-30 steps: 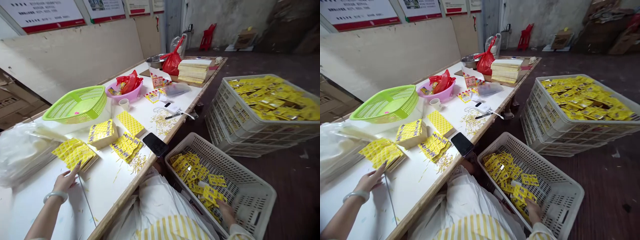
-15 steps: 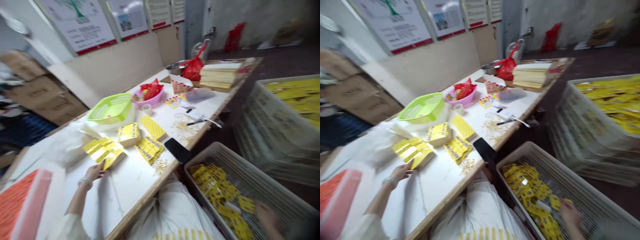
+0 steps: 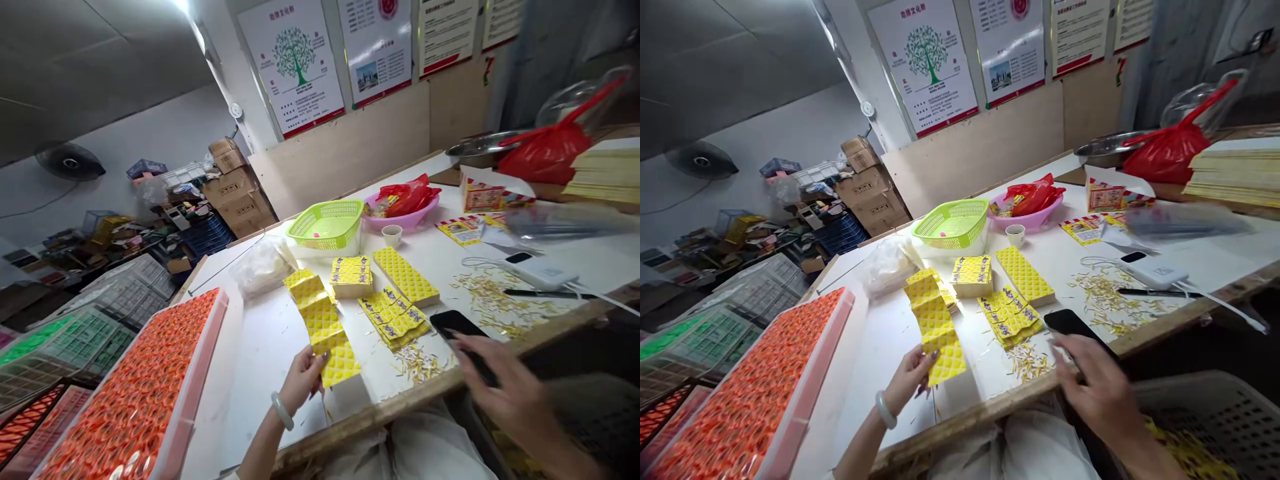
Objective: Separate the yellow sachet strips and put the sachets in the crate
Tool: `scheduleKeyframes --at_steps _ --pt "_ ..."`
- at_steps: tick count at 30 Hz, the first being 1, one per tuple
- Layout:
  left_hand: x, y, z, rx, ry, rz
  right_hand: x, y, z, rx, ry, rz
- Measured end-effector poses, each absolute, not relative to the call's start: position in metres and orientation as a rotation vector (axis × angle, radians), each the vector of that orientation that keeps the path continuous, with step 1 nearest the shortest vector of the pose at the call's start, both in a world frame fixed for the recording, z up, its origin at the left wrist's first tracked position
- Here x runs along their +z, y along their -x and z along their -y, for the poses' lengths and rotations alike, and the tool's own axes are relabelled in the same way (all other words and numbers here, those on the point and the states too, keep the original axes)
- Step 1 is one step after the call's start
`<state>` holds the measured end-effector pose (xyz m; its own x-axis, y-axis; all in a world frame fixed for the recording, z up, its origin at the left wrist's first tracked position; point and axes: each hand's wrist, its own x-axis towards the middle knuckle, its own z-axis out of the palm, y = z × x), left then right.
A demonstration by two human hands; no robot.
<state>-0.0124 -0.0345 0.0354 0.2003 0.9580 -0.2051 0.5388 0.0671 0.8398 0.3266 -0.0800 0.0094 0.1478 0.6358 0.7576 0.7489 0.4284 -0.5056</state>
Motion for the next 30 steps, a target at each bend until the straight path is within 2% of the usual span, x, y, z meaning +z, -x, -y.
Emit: scheduleKeyframes --at_steps 2,5,8,13,22,30 --pt "0.019 0.005 0.044 0.517 -1.589 -1.475 0.013 -0.304 0.051 -0.254 1.266 1.71" --pt "0.006 0.002 0.053 0.446 -1.653 -1.582 0.006 -0.282 0.008 -0.414 1.547 1.727" --pt "0.011 0.008 0.059 0.453 -1.746 -1.728 -0.007 -0.274 -0.018 -0.464 1.754 1.629" --pt "0.028 0.016 0.065 0.424 -1.88 -1.824 -0.014 -0.265 -0.017 -0.405 1.722 1.571" --pt "0.03 0.006 0.075 0.744 -1.839 -1.646 -0.007 -0.259 -0.001 -0.683 1.854 1.68" --pt "0.037 -0.006 0.07 1.012 -1.645 -1.46 0.001 -0.274 -0.002 -0.481 1.551 1.528"
